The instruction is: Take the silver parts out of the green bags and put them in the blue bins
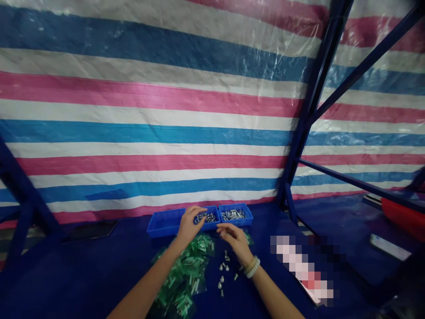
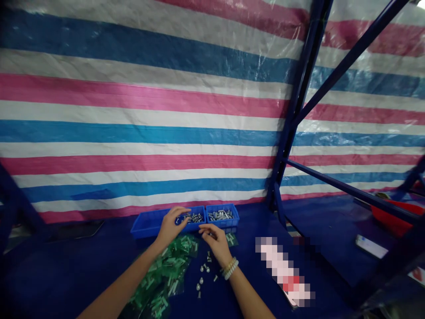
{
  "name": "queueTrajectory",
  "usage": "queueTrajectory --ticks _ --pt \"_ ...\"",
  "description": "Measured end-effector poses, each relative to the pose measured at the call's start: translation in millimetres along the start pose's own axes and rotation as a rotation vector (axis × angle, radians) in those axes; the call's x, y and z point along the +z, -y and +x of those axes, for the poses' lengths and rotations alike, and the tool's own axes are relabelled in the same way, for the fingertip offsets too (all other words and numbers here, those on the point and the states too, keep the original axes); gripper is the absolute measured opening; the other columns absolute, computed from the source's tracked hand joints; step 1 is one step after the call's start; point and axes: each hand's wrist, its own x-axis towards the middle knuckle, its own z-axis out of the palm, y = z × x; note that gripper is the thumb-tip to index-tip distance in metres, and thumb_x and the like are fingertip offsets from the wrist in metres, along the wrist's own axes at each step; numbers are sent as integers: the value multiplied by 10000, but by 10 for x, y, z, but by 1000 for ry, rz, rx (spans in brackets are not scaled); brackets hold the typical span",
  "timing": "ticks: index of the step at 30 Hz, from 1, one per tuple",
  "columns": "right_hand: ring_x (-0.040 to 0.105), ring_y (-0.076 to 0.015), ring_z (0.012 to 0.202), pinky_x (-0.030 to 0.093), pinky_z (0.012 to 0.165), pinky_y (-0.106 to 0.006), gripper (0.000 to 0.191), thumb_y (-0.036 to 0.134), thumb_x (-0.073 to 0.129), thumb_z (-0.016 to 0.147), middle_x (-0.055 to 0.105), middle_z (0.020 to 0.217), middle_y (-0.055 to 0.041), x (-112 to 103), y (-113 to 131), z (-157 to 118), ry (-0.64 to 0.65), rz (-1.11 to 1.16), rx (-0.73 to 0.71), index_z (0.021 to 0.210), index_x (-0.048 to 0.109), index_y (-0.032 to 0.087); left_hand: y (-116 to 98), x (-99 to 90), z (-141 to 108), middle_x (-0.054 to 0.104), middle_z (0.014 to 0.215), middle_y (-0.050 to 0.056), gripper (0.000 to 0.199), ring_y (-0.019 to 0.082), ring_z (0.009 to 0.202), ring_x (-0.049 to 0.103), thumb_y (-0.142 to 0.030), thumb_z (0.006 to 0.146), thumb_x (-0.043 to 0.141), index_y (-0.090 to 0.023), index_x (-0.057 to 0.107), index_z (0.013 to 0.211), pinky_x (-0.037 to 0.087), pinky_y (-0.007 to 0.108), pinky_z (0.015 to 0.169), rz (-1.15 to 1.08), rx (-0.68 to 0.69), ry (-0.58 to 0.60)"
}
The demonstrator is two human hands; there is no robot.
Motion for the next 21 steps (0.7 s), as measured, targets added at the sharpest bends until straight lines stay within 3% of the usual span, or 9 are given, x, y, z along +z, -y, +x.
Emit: queueTrajectory --ticks 4,7,9,14,21 --pt "597 -167 667 490 623 -283 319 333 668 745 680 789 -46 -101 -45 63 -192 62 -34 1020 669 171 1 16 -86 663 1012 48 356 235 986 570 -69 739 569 -233 651 1044 433 391 883 112 64 218" --pt "589 -162 669 484 654 -286 285 299 646 760 662 761 -30 -133 -76 69 -258 77 -59 1014 653 170 -182 68 -363 673 913 24 214 226 913 571 -108 742 629 -235 675 908 408 348 816 122 118 501" --pt "587 -162 680 478 665 -283 258 287 630 777 656 756 -25 -131 -83 59 -270 66 -61 1006 649 171 -308 105 -521 666 883 13 127 228 902 565 -175 742 682 -239 679 851 379 342 805 134 113 616" --pt "572 -163 686 458 656 -277 233 297 613 797 633 745 -28 -102 -66 34 -254 31 -65 981 638 155 -406 180 -658 653 908 13 111 236 930 554 -254 719 743 -230 679 806 337 336 801 166 47 683" --pt "542 -144 659 424 624 -259 225 297 611 798 613 734 -17 -90 -40 39 -234 41 -42 969 625 151 -305 216 -677 653 870 2 152 201 920 563 -73 713 666 -200 642 794 337 320 838 125 9 605"
